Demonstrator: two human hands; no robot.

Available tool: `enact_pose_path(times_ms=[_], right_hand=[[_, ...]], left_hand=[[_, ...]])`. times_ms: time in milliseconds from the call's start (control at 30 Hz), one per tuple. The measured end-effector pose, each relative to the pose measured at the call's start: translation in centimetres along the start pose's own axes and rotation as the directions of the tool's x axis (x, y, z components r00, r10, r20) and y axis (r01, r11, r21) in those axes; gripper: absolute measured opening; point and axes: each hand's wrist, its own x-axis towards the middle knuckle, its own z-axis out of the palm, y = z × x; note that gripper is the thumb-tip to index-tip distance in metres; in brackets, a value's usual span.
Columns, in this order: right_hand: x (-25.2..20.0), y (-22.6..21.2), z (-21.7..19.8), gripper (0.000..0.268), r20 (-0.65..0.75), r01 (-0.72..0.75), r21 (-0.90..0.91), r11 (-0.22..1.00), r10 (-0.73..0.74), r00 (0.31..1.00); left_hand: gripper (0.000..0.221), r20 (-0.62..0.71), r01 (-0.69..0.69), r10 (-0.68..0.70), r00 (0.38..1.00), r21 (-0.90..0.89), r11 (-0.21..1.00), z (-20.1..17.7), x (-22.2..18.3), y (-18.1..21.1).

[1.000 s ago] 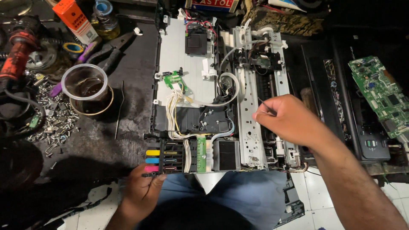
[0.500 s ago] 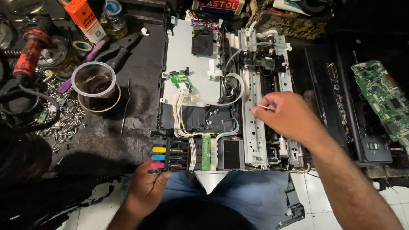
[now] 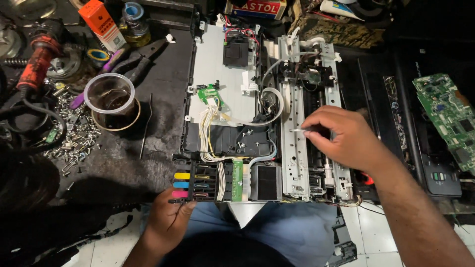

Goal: Inspecting and manipulating the internal wiring and ink cartridge system of a disassembled printer on a repair bench.

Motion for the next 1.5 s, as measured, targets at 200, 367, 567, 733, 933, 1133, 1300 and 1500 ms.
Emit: enact_pose_path(times_ms=[200,367,567,733,933,1133,1300,1500], right_hand=[[1.0,-0.8,1.4,0.016,-0.019,0.205,-0.041,0.978,-0.206,0.978],[1.0,-0.4,1.9,0.021,0.007,0.2,-0.006,0.98,-0.2,0.98],[-0.4,0.2,1.3,0.034,-0.04,0.109,-0.044,0.993,-0.111,0.993],[-2.9,0.3,-0.5,0.041,-0.178,-0.017,-0.17,0.985,-0.014,0.984],[-9.8,1.1,-3.5,0.037,-0.352,-0.307,-0.279,0.91,0.2,0.914],[-16.7,4.2,-1.5,0.024,-0.566,-0.551,-0.016,0.834,0.447,0.692],[-17.5,3.7,1.1,0.036,-0.49,-0.693,0.028,0.721,0.614,0.619],[-20.9,9.1,5.7,0.046,-0.439,-0.688,-0.187,0.701,0.567,0.697]], left_hand=[[0.065,-0.063,-0.138,0.135,0.989,-0.051,0.989,-0.6,0.3,1.5],[0.064,-0.041,-0.134,0.133,0.99,-0.04,0.99,-0.9,0.5,2.2],[0.071,-0.002,-0.101,0.101,0.995,0.041,0.994,-0.6,0.2,0.5],[0.065,0.016,0.235,-0.237,0.971,0.098,0.967,0.4,-0.3,-1.1],[0.067,0.066,0.092,-0.098,0.993,0.087,0.992,-0.5,0.0,0.1],[0.033,-0.069,-0.002,0.002,0.998,0.001,1.0,-1.3,0.3,0.7],[0.041,0.003,-0.029,0.029,1.0,0.168,0.985,-1.8,2.4,2.5],[0.036,-0.091,-0.483,0.483,0.871,0.02,0.875,-3.1,3.7,4.6]])
